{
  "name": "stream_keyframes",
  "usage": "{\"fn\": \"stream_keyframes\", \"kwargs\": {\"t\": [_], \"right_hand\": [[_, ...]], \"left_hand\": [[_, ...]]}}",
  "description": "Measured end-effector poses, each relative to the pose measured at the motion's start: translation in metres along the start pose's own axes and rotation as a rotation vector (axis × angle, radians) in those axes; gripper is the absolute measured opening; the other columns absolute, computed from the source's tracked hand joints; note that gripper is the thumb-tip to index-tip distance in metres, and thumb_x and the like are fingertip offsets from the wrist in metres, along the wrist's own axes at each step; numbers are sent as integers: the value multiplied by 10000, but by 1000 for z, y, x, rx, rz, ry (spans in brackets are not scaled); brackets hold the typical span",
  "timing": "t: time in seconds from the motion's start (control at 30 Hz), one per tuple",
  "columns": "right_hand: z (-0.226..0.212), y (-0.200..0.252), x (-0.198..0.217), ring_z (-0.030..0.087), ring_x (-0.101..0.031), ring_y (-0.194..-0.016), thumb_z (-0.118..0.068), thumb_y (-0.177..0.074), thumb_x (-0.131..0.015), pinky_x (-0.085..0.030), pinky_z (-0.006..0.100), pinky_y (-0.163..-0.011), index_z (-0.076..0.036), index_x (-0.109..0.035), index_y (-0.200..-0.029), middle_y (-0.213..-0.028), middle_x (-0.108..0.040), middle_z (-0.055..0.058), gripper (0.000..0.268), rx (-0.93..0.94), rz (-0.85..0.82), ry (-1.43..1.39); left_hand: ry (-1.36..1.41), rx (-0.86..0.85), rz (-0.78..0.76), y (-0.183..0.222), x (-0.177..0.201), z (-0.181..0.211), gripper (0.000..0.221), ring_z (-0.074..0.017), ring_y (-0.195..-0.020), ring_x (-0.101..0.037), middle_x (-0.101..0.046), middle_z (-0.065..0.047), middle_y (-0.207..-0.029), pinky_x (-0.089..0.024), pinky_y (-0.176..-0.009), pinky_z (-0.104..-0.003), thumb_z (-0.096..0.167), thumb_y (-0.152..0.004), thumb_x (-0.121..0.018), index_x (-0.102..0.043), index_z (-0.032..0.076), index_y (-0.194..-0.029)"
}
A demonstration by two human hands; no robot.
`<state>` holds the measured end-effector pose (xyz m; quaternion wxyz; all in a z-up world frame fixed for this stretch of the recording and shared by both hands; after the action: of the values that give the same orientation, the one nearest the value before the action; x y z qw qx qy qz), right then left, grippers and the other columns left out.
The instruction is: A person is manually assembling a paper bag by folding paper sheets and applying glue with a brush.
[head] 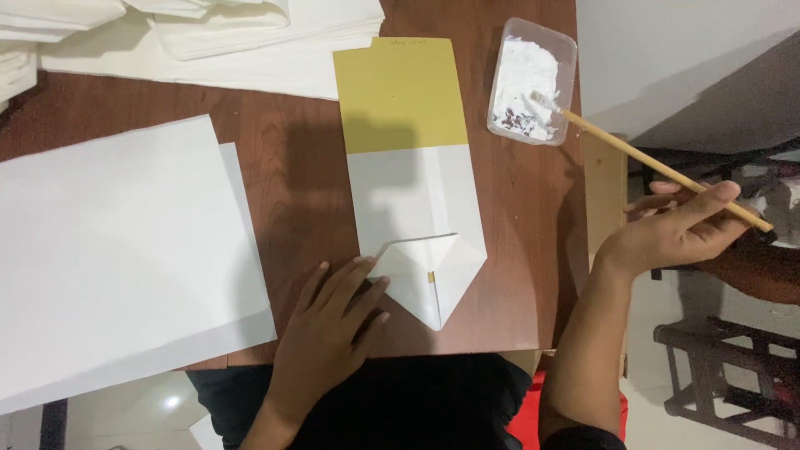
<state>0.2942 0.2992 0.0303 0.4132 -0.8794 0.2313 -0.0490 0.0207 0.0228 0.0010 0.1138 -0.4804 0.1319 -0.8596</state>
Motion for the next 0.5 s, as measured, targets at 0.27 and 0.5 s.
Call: {"fn": "stream_keyframes", "kwargs": {"t": [0.27,0.5], "right_hand": [[30,-14,24,150,-398,-398,-456,-945,-617,-337,288,-343,-70,-576,-1012,-545,-435,54,394,-430,256,-15],[8,2,87,129,-265,-466,-341,-1019,-448,-276,313,-457,-136,-377,-784,-606,-363,28,320,-458,70,51]], "left_hand": [[-98,-59,-17,3,-3,-1,367,-257,-1399,-519,-537,-95,-1534,-375,-1167,-519,296,-1029,-557,-659,104,-1325],[-212,-104,-119,8,-4,-1,392,-269,-1425,-499,-537,-17,-1562,-399,-1142,-510,336,-1064,-530,-678,131,-1364]]}}
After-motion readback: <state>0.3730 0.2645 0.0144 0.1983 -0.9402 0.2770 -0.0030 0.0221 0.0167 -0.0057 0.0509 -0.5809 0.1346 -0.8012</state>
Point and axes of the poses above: each hand's wrist, its own y-axis away from the middle knuckle, its own x-axis out of the back of the hand, z = x × y, the point moved 2 cm from there along -y, towards the middle knuckle
